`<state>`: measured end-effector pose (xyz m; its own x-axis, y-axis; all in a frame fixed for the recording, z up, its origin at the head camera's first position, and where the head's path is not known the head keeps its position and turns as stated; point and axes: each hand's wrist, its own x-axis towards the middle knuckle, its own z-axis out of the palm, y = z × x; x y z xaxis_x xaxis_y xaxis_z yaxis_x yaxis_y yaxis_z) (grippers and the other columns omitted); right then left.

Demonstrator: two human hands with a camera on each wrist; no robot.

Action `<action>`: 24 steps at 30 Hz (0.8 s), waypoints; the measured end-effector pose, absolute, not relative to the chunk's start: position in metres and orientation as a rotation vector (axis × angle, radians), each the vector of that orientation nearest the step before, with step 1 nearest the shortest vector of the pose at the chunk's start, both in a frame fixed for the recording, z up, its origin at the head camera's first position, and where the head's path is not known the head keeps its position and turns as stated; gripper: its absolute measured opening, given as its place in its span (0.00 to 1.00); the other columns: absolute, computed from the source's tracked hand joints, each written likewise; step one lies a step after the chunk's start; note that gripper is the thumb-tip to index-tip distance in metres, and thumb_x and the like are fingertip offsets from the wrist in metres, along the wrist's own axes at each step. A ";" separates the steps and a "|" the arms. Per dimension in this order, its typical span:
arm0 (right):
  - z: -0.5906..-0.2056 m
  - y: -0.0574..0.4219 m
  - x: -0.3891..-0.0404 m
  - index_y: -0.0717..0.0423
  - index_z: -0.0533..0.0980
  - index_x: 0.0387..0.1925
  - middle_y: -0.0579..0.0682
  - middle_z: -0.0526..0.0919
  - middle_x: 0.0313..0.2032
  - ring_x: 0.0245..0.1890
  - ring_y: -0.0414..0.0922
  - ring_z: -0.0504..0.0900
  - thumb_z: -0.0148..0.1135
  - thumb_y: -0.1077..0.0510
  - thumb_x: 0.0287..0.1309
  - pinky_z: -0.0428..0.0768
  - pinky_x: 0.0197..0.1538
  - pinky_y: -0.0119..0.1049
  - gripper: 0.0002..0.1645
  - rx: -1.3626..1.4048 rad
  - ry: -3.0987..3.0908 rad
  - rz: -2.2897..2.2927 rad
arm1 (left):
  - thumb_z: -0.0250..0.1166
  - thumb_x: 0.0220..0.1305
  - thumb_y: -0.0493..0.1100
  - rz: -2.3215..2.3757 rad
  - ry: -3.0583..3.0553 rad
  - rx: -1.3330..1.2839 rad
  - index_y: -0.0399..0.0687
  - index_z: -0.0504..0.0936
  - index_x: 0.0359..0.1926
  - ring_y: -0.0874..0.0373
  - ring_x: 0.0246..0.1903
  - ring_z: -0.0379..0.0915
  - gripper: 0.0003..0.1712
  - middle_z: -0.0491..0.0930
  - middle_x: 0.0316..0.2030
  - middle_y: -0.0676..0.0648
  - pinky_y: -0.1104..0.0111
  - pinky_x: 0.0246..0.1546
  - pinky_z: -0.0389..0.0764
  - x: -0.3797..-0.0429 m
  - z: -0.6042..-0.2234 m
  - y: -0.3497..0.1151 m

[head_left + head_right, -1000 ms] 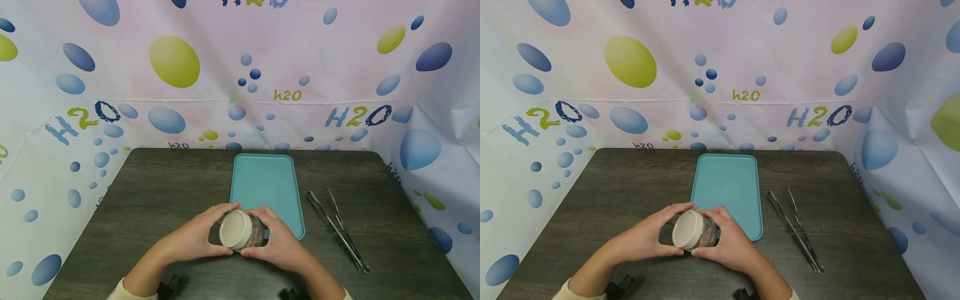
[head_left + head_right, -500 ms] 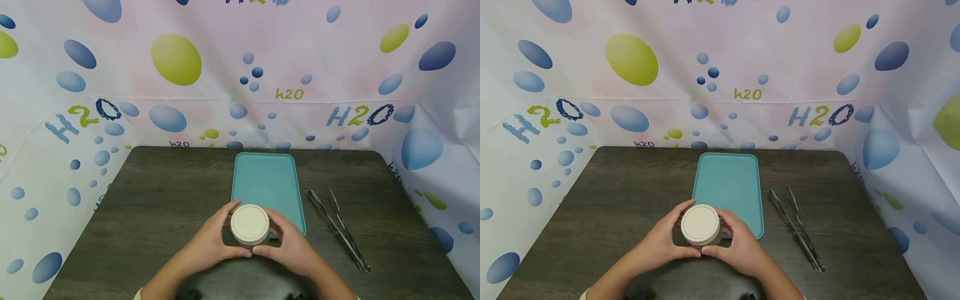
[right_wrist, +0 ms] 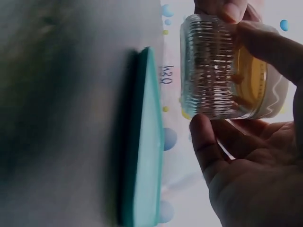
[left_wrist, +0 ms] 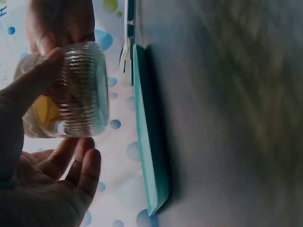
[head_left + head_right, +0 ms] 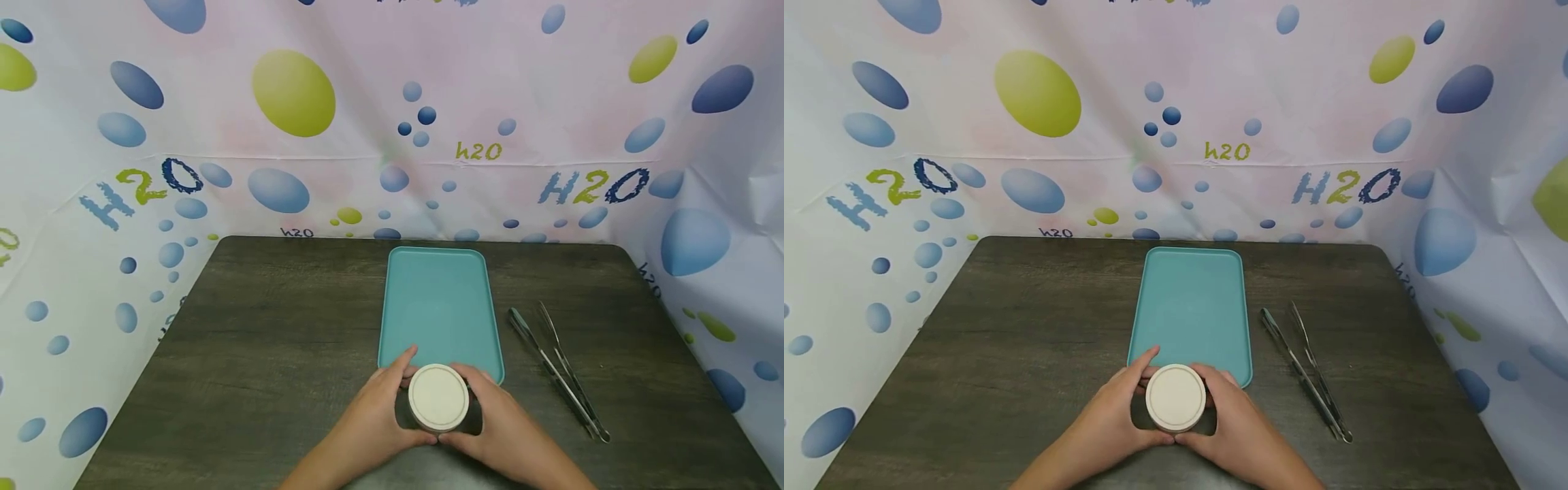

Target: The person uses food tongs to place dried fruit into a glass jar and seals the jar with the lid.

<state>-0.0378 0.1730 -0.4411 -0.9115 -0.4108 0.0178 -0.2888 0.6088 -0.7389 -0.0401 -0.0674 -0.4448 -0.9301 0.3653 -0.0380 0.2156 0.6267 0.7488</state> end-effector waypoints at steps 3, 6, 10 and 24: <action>-0.449 0.176 -0.033 0.41 0.72 0.72 0.40 0.80 0.64 0.63 0.43 0.83 0.89 0.45 0.49 0.84 0.64 0.49 0.51 -0.615 2.729 -1.126 | 0.91 0.48 0.54 1.124 2.661 0.474 0.51 0.55 0.87 0.55 0.63 0.78 0.73 0.82 0.65 0.59 0.52 0.63 0.83 -0.038 -0.451 -0.060; -0.457 0.179 -0.031 0.39 0.72 0.71 0.38 0.79 0.62 0.60 0.41 0.83 0.89 0.45 0.49 0.85 0.63 0.47 0.50 -0.613 2.730 -1.119 | 0.91 0.48 0.53 1.086 2.666 0.487 0.49 0.55 0.86 0.52 0.62 0.79 0.73 0.83 0.65 0.56 0.52 0.61 0.84 -0.035 -0.457 -0.054; -0.466 0.184 -0.028 0.39 0.73 0.70 0.39 0.78 0.60 0.58 0.42 0.83 0.89 0.43 0.50 0.85 0.63 0.46 0.49 -0.607 2.719 -1.118 | 0.92 0.46 0.52 1.061 2.677 0.504 0.48 0.57 0.86 0.52 0.60 0.80 0.72 0.84 0.65 0.55 0.55 0.59 0.85 -0.032 -0.463 -0.048; -0.481 0.185 -0.023 0.44 0.70 0.73 0.45 0.77 0.63 0.60 0.45 0.82 0.89 0.44 0.50 0.85 0.64 0.46 0.53 -0.603 2.744 -1.089 | 0.91 0.48 0.51 0.941 2.714 0.548 0.42 0.70 0.77 0.48 0.64 0.79 0.59 0.81 0.70 0.46 0.56 0.65 0.83 -0.029 -0.465 -0.043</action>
<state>-0.0229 0.1853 -0.4813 -0.9119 -0.4094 0.0275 -0.3169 0.6601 -0.6810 -0.0286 -0.0435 -0.4649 -0.9071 0.4132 -0.0808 0.2744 0.7258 0.6308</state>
